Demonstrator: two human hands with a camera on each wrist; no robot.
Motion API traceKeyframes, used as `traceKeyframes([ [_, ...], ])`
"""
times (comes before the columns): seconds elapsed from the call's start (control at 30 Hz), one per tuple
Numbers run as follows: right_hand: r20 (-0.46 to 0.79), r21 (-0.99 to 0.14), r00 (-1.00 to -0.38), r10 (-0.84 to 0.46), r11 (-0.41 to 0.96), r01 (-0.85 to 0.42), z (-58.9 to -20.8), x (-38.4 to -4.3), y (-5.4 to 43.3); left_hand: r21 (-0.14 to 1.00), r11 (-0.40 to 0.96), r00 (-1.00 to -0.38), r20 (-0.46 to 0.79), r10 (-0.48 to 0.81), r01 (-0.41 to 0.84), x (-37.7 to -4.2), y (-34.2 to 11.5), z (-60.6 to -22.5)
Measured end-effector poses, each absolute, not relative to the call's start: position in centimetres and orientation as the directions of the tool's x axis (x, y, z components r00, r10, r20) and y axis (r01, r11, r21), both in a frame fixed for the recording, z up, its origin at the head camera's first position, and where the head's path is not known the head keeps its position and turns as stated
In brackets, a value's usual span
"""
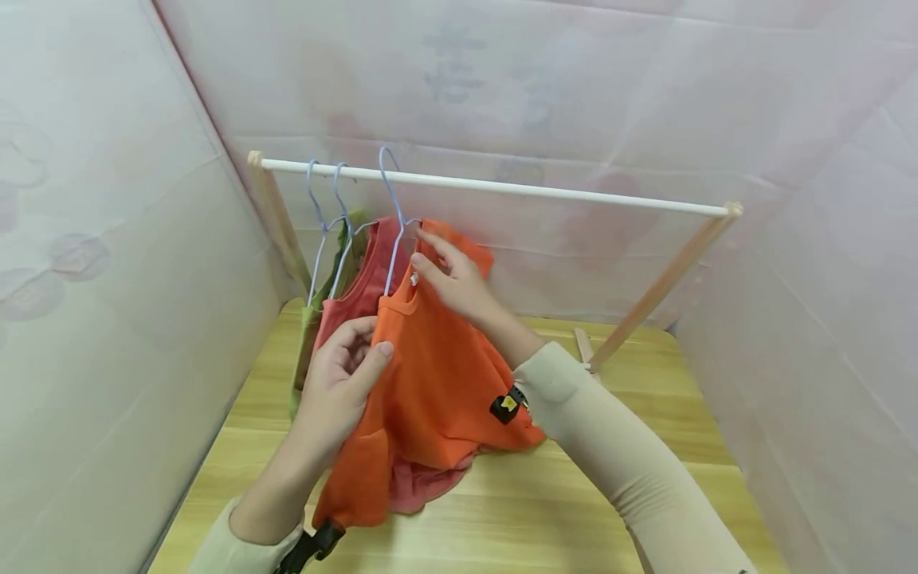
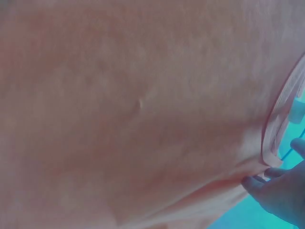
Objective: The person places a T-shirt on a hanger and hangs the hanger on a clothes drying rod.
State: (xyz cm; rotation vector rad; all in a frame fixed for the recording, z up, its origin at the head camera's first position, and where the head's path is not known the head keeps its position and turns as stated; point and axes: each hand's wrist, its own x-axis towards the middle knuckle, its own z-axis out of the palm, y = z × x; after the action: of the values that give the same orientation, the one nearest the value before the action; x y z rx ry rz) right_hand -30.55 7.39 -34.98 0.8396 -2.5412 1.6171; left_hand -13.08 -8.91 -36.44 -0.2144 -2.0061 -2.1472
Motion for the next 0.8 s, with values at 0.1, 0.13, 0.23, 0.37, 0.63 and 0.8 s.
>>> traceKeyframes([
  [0.1, 0.262, -0.843, -0.859, -0.440, 0.330, -0.426, -35.6, -30.7, 6.8, 0.971, -0.053, -0.972, 0.231, -0.041, 0.232, -13.2, -8.9, -36.9],
  [0.13, 0.254, -0.845, -0.859, -0.445, 0.331, -0.421, -35.8, -30.9, 6.7, 0.972, -0.044, -0.972, 0.231, -0.041, 0.232, -13.2, -9.0, -37.1],
  [0.23, 0.235, -0.861, -0.861, -0.451, 0.315, -0.400, -36.5, -31.0, 6.1, 0.972, -0.005, -0.971, 0.236, -0.036, 0.236, -12.9, -9.2, -37.6],
  [0.37, 0.219, -0.893, -0.868, -0.446, 0.268, -0.362, -37.1, -30.9, 5.7, 0.969, 0.036, -0.970, 0.245, -0.011, 0.244, -12.5, -9.5, -38.0],
  [0.63, 0.229, -0.893, -0.873, -0.430, 0.264, -0.364, -38.0, -30.4, 5.7, 0.912, 0.266, -0.947, 0.320, 0.012, 0.312, -11.5, -10.3, -38.5],
  [0.8, 0.322, -0.852, -0.841, -0.434, 0.255, -0.458, -38.8, -29.8, 7.3, 0.722, 0.546, -0.857, 0.515, -0.014, 0.425, -10.5, -10.5, -38.5],
])
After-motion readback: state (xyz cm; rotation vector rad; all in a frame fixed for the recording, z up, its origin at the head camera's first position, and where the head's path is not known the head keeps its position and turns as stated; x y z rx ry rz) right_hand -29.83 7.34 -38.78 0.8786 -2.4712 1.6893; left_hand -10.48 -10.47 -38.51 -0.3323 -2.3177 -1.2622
